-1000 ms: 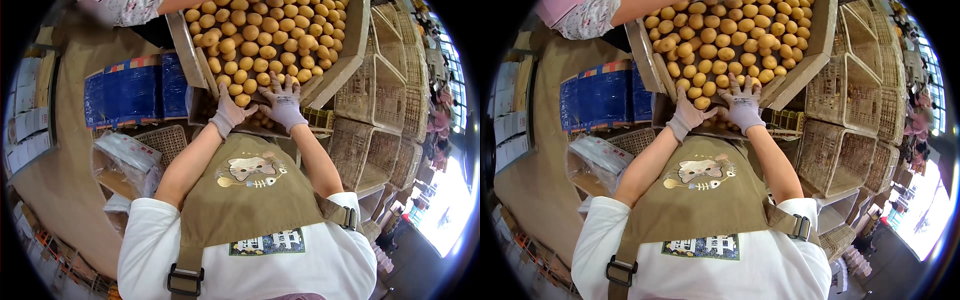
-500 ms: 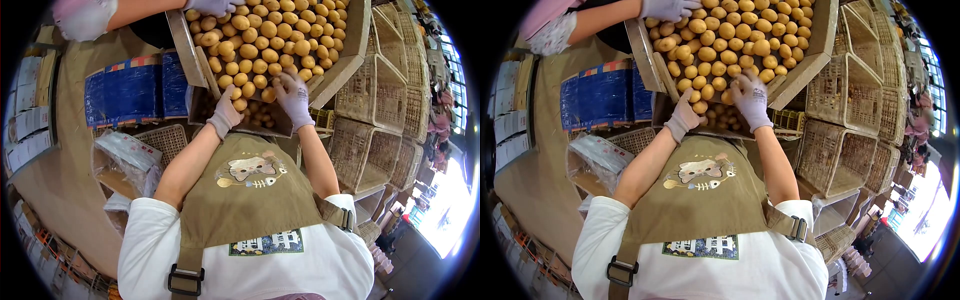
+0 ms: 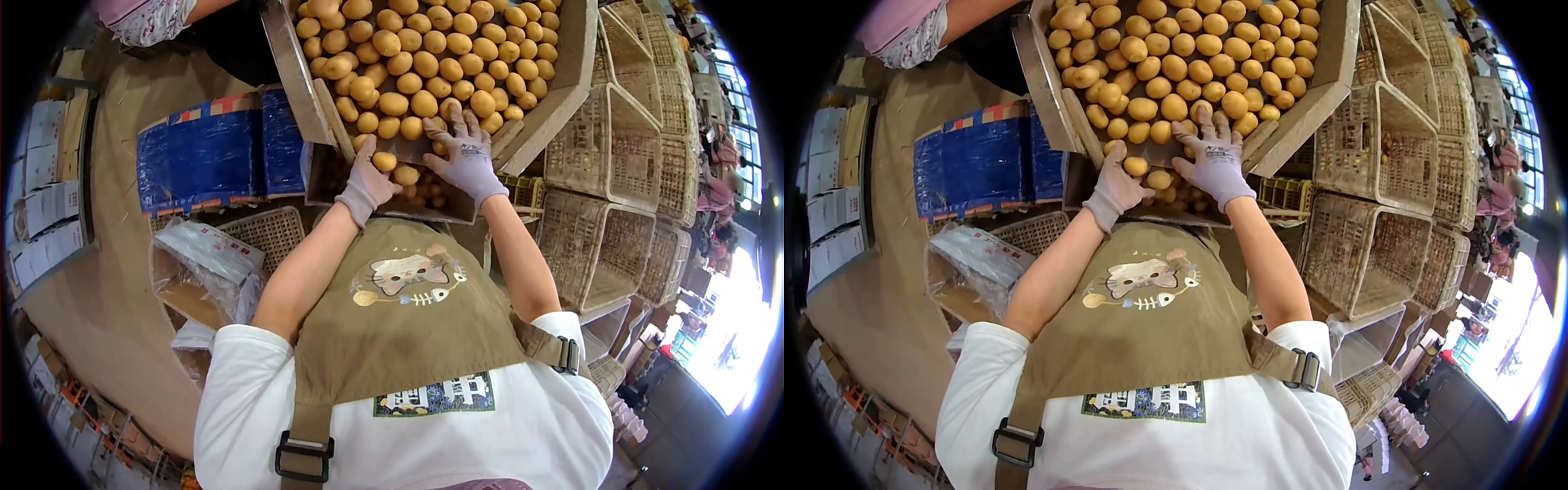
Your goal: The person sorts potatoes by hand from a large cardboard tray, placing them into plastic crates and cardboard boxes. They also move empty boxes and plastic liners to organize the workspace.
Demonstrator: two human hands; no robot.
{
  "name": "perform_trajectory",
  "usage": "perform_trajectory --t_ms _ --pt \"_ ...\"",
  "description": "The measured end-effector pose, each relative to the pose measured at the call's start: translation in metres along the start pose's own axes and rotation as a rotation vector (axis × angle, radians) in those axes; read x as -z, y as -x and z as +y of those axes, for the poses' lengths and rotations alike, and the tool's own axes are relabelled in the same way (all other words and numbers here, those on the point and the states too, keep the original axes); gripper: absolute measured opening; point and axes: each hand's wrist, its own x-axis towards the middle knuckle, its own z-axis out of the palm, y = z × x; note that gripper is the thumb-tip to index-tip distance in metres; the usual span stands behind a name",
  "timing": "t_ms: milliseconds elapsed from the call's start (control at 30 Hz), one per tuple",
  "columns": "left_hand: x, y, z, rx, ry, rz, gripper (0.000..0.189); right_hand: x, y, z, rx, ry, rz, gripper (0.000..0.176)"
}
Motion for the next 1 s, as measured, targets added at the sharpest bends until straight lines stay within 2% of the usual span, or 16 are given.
perform_trajectory --t_ms 33,133,167,267,333,367,467,500,533,700,800,833,900,933,967,1000 --pt "0.005 -0.002 0.002 0.022 -0.034 -0.009 0.084 0.001 0.0 -0.001 0.026 0.005 0.049 0.056" --pt "0.005 -0.013 -0.003 -0.057 0.086 0.159 0.093 0.019 -0.012 0.001 -0.099 -0.409 -0.114 0.037" --pt "0.005 -0.017 -0.004 -0.033 0.073 0.206 0.096 0.013 -0.019 0.006 -0.082 -0.322 0.15 0.024" --pt "0.007 -0.009 -0.001 -0.022 0.016 0.149 0.077 0.011 -0.026 0.027 0.061 0.141 0.463 0.026" --pt "0.014 -0.014 -0.002 -0.016 -0.12 0.184 0.077 0.036 -0.041 0.034 -0.129 -0.133 0.067 0.032" --pt "0.019 -0.017 -0.005 -0.011 -0.187 0.202 0.076 0.039 -0.057 0.046 -0.284 -0.334 -0.063 0.048" --pt "0.027 -0.023 -0.012 -0.099 -0.022 0.0 0.079 0.011 -0.056 0.016 -0.135 -0.015 0.094 0.066" --pt "0.019 -0.017 -0.008 -0.106 0.06 0.019 0.084 0.018 -0.048 -0.007 -0.145 0.111 -0.183 0.078" --pt "0.017 -0.017 -0.007 -0.112 0.078 0.037 0.085 0.009 -0.035 -0.016 -0.079 0.093 -0.098 0.08" --pt "0.009 -0.014 -0.008 -0.098 0.061 0.171 0.087 0.012 -0.013 0.007 0.073 -0.058 -0.16 0.071" --pt "0.014 -0.019 -0.009 -0.1 0.02 0.25 0.076 0.022 -0.034 0.015 0.009 -0.227 -0.256 0.06" --pt "0.016 -0.021 -0.01 -0.099 -0.015 0.298 0.072 0.026 -0.043 0.011 -0.111 -0.247 -0.22 0.045" --pt "0.014 -0.014 -0.007 -0.065 -0.118 0.432 0.059 0.017 -0.033 0.012 0.09 0.059 0.138 0.039" --pt "0.03 -0.023 -0.011 -0.155 -0.273 0.331 0.057 0.014 -0.029 0.014 0.189 0.212 0.316 0.036" --pt "0.055 -0.036 -0.018 -0.244 -0.425 0.224 0.055 0.019 -0.031 0.024 0.192 0.127 0.175 0.036" --pt "0.054 -0.033 -0.015 -0.225 -0.398 0.16 0.059 0.024 -0.047 0.034 0.052 -0.133 -0.182 0.045"
